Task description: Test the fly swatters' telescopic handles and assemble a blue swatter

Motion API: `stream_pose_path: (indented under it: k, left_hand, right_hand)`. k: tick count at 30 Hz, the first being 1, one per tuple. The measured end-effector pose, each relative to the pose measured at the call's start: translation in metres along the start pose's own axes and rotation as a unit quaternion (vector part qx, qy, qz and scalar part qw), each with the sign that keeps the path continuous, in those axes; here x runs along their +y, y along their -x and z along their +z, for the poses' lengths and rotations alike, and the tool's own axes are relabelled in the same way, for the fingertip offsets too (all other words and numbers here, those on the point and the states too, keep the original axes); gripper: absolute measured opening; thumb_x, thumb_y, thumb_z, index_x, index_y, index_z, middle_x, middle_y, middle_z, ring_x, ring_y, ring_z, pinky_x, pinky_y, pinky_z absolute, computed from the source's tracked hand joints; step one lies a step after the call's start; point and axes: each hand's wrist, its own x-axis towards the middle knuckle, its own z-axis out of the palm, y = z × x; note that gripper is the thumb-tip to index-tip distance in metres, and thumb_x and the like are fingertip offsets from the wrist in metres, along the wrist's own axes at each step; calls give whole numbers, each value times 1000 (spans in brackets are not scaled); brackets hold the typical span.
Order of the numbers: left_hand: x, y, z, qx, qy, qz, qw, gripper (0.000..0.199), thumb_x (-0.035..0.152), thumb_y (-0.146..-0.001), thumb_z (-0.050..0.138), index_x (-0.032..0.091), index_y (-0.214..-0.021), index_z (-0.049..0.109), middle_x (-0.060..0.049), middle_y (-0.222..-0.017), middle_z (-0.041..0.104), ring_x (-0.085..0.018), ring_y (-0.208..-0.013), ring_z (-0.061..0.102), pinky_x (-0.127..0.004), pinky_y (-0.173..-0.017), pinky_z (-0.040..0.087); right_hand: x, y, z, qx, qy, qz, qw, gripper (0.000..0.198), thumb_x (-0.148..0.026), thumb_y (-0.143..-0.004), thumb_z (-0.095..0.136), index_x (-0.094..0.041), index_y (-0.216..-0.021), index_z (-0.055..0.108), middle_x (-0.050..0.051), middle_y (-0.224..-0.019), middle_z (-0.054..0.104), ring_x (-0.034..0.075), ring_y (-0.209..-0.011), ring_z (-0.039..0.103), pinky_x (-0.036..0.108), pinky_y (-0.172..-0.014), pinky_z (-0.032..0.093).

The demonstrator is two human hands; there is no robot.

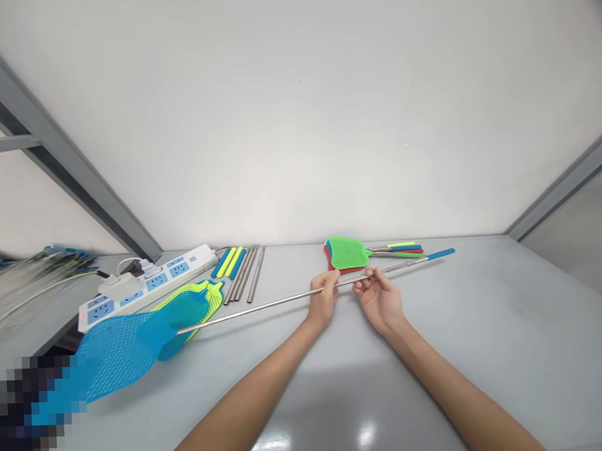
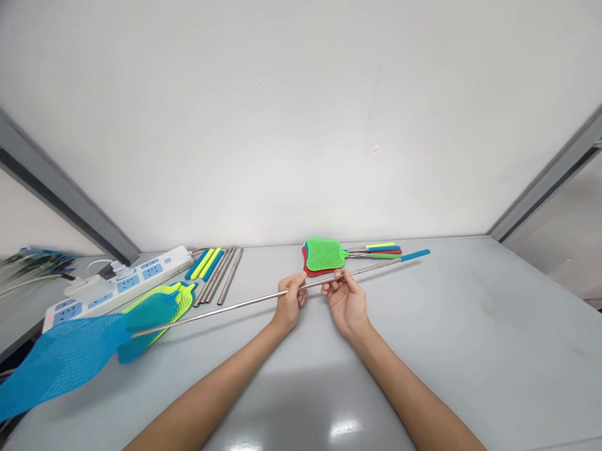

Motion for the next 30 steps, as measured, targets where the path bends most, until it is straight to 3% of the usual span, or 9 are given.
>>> stream_pose_path:
  k: [7, 12, 21, 25, 30]
  left_hand:
    - [5, -9, -12, 66, 37, 10, 997, 35, 34, -72, 44, 18, -44, 29, 7, -39, 24, -5, -33, 27, -19, -34, 21]
    - [14, -8, -27, 82, 50, 5, 995, 36, 35, -72, 44, 18, -45, 29, 7, -38, 25, -5, -32, 26, -19, -34, 22]
    - [39, 1, -95, 112, 38, 25, 993, 36, 37, -75, 42, 18, -46, 33, 7, -37, 27, -6, -30, 27, -19, -33, 21]
    - [41, 4, -110, 107, -14, 23, 994, 39, 37, -75, 45, 17, -43, 32, 6, -35, 29, -6, -32, 29, -19, -34, 23]
    - [36, 9, -106, 45, -33, -19, 998, 39, 40, -76, 45, 17, -46, 36, 5, -36, 32, -6, -32, 30, -19, -34, 22]
  right_hand:
    - [-15, -13, -17, 51, 5, -89, 995, 17, -32, -74, 48, -22, -61, 47, -3, -52, 42, 12, -49, 44, 28, -52, 40]
    - [-20, -16, -21, 89, 8, -116, 989, 20, -35, -73, 47, -22, -59, 44, -5, -45, 36, 12, -43, 41, 28, -47, 36]
    - [-21, -20, -28, 164, 43, -150, 974, 25, -41, -72, 41, -23, -55, 39, -7, -39, 27, 10, -35, 34, 26, -39, 31]
    - [-18, -20, -27, 177, 41, -152, 972, 25, -41, -71, 43, -22, -55, 40, -8, -38, 26, 9, -34, 33, 25, -38, 30]
    - [-14, -13, -16, 155, 30, -151, 976, 24, -43, -70, 47, -22, -59, 44, -7, -41, 30, 8, -35, 34, 23, -38, 30]
